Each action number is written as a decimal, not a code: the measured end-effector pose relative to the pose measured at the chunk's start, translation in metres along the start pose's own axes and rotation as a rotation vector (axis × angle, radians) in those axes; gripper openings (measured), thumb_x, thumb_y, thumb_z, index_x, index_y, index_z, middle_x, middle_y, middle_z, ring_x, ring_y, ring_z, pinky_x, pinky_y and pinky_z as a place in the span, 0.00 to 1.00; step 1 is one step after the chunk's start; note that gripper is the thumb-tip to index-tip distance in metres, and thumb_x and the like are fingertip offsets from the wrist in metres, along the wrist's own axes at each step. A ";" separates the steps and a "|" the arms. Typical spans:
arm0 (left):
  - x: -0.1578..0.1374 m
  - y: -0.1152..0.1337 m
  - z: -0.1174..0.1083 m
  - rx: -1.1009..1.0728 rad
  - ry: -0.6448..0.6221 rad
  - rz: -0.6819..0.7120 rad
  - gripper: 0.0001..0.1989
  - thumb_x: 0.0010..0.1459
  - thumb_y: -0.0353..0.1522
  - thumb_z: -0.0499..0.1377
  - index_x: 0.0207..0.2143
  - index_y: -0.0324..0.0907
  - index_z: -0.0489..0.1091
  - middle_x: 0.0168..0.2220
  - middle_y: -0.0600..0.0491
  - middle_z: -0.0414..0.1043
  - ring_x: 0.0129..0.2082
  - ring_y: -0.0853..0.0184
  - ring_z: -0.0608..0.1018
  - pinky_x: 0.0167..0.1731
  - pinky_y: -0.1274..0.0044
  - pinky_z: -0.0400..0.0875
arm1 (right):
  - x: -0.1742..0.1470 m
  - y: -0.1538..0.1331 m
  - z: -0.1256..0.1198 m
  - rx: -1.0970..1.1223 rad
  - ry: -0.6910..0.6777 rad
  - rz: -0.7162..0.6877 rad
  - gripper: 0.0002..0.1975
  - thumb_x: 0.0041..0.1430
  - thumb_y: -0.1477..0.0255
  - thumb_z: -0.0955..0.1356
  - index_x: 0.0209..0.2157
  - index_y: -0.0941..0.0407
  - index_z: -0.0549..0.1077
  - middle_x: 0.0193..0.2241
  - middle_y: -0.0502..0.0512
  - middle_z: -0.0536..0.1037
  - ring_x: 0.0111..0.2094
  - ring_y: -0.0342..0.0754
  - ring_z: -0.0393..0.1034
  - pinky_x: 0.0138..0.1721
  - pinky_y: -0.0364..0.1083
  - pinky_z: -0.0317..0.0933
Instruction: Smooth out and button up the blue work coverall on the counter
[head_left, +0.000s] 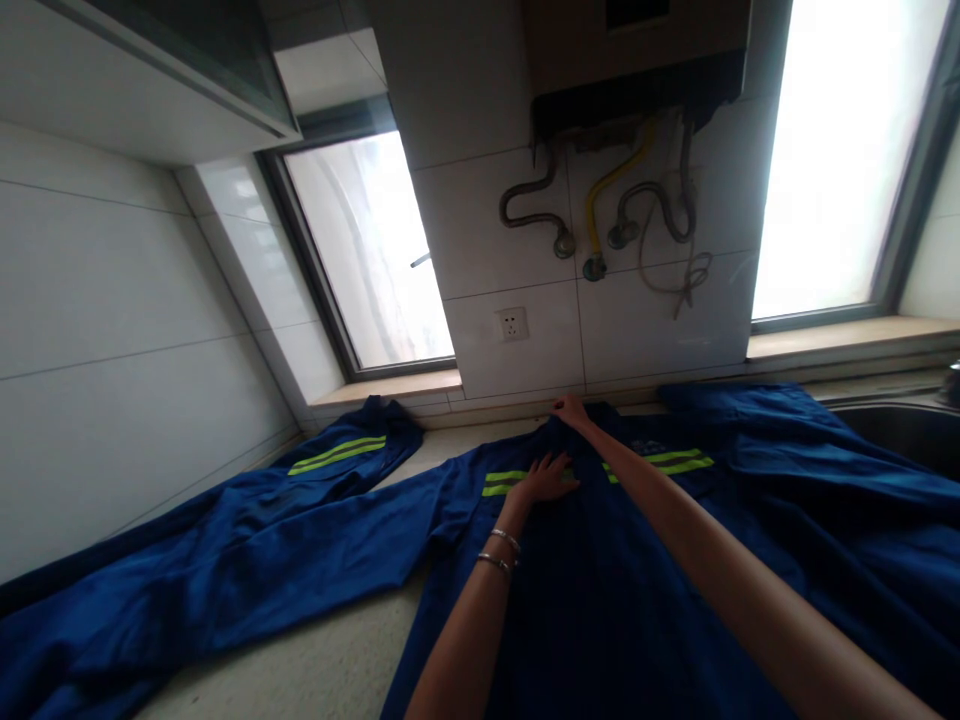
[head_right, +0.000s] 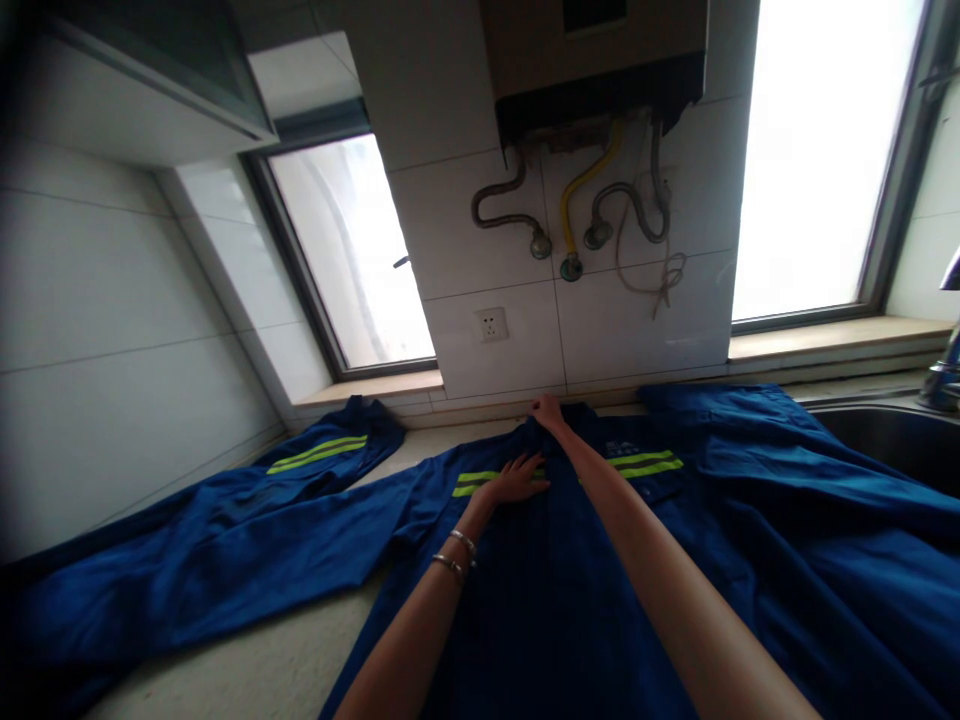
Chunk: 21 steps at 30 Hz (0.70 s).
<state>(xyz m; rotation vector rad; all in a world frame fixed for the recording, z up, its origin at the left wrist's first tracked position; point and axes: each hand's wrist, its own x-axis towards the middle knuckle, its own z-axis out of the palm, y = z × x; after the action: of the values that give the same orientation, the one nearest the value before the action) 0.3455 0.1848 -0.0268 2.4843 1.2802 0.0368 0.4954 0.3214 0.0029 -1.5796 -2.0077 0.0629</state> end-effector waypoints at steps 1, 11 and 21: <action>0.000 0.000 0.000 -0.005 -0.001 0.000 0.39 0.54 0.56 0.42 0.63 0.49 0.44 0.66 0.55 0.35 0.65 0.53 0.38 0.60 0.56 0.35 | 0.000 0.000 0.001 -0.005 0.012 -0.001 0.16 0.54 0.76 0.62 0.43 0.61 0.75 0.40 0.60 0.77 0.42 0.46 0.70 0.45 0.42 0.60; 0.011 -0.018 -0.006 -0.001 0.323 -0.019 0.21 0.62 0.35 0.44 0.56 0.42 0.61 0.57 0.50 0.63 0.57 0.64 0.64 0.57 0.72 0.57 | -0.034 -0.026 0.007 -0.089 0.020 -0.123 0.20 0.54 0.82 0.58 0.48 0.65 0.69 0.54 0.66 0.65 0.56 0.50 0.57 0.56 0.47 0.48; -0.014 -0.090 -0.012 0.213 0.346 -0.323 0.24 0.62 0.39 0.43 0.61 0.46 0.54 0.63 0.48 0.50 0.63 0.58 0.50 0.58 0.57 0.47 | -0.110 -0.050 0.032 -0.196 -0.147 -0.148 0.35 0.60 0.56 0.54 0.59 0.69 0.56 0.61 0.70 0.53 0.62 0.58 0.44 0.60 0.55 0.38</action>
<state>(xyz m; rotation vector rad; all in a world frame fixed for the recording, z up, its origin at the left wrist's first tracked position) 0.2640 0.2256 -0.0419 2.4826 1.9071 0.2748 0.4517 0.2165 -0.0496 -1.5779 -2.2996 -0.0789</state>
